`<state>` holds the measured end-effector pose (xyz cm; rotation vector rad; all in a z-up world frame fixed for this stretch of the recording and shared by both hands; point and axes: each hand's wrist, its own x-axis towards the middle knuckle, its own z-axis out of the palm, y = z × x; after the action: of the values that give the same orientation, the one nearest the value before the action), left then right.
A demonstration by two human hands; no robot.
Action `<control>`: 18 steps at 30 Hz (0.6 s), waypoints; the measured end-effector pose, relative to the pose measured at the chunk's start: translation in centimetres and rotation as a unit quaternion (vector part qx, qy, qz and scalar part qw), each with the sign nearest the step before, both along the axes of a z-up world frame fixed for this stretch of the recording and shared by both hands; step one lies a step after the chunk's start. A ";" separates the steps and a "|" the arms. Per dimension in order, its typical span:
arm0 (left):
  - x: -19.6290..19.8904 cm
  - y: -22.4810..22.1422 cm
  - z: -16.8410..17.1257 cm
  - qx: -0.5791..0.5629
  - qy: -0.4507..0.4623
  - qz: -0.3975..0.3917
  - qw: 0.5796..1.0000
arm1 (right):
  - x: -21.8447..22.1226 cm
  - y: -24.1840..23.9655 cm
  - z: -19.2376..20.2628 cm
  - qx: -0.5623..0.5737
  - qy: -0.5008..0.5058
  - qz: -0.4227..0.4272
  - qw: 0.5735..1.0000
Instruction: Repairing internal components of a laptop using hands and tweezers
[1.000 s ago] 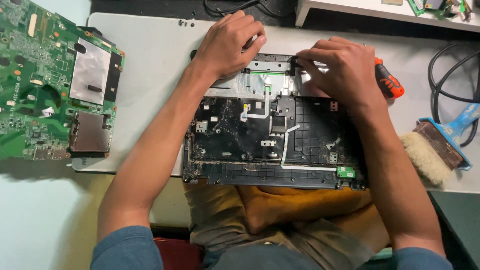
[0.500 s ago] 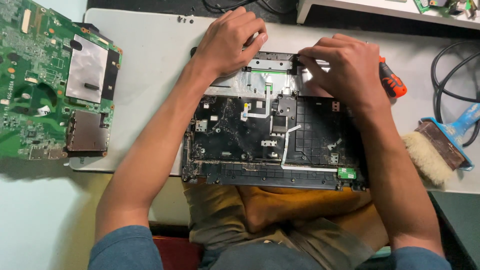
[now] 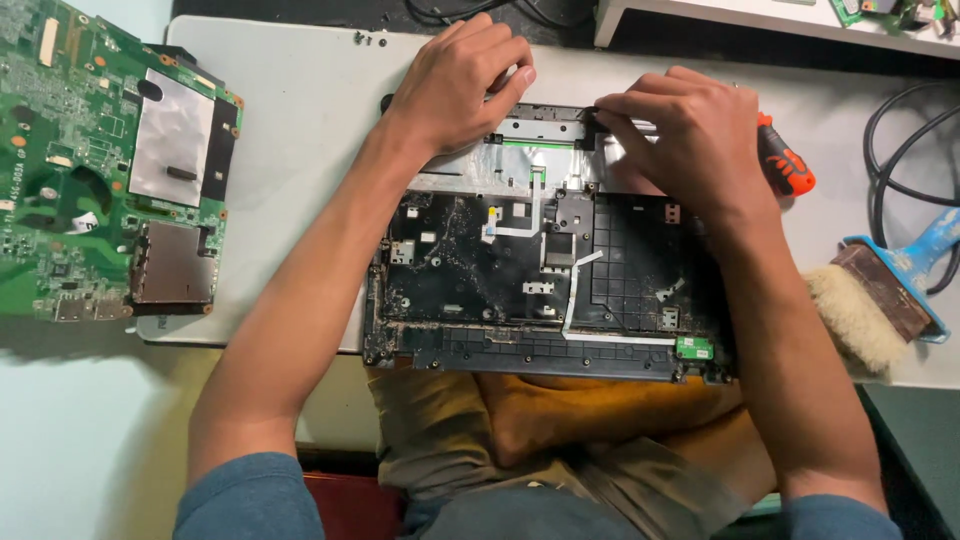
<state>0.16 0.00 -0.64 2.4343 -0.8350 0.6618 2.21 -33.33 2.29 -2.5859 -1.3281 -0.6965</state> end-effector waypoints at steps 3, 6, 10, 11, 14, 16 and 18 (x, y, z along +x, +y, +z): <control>0.1 0.0 -0.2 -0.002 -0.003 0.002 1.000 | 0.1 -0.3 0.5 -0.023 -0.040 -0.015 0.999; 0.2 0.0 -0.3 -0.001 -0.009 -0.001 1.000 | 0.3 -1.1 1.0 -0.031 -0.037 -0.005 0.999; 0.0 0.0 -0.2 -0.001 -0.006 -0.004 1.000 | -0.3 0.0 0.8 -0.016 -0.020 0.012 1.000; 0.0 0.0 -0.2 -0.003 -0.002 -0.002 1.000 | -0.4 0.1 0.8 -0.025 -0.022 0.002 0.999; 0.0 0.0 0.0 -0.001 0.003 0.001 1.000 | -0.1 -0.4 0.7 -0.035 -0.045 -0.019 0.998; -0.1 0.0 0.0 0.000 0.009 0.004 1.000 | -0.1 -0.4 0.5 -0.040 -0.062 -0.027 0.997; 0.0 0.0 0.0 -0.004 0.006 0.001 1.000 | -0.3 0.0 0.5 -0.027 -0.017 -0.009 0.999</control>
<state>0.15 -0.03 -0.60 2.4303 -0.8245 0.6493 1.90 -33.33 2.78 -2.6415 -1.3540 -0.7206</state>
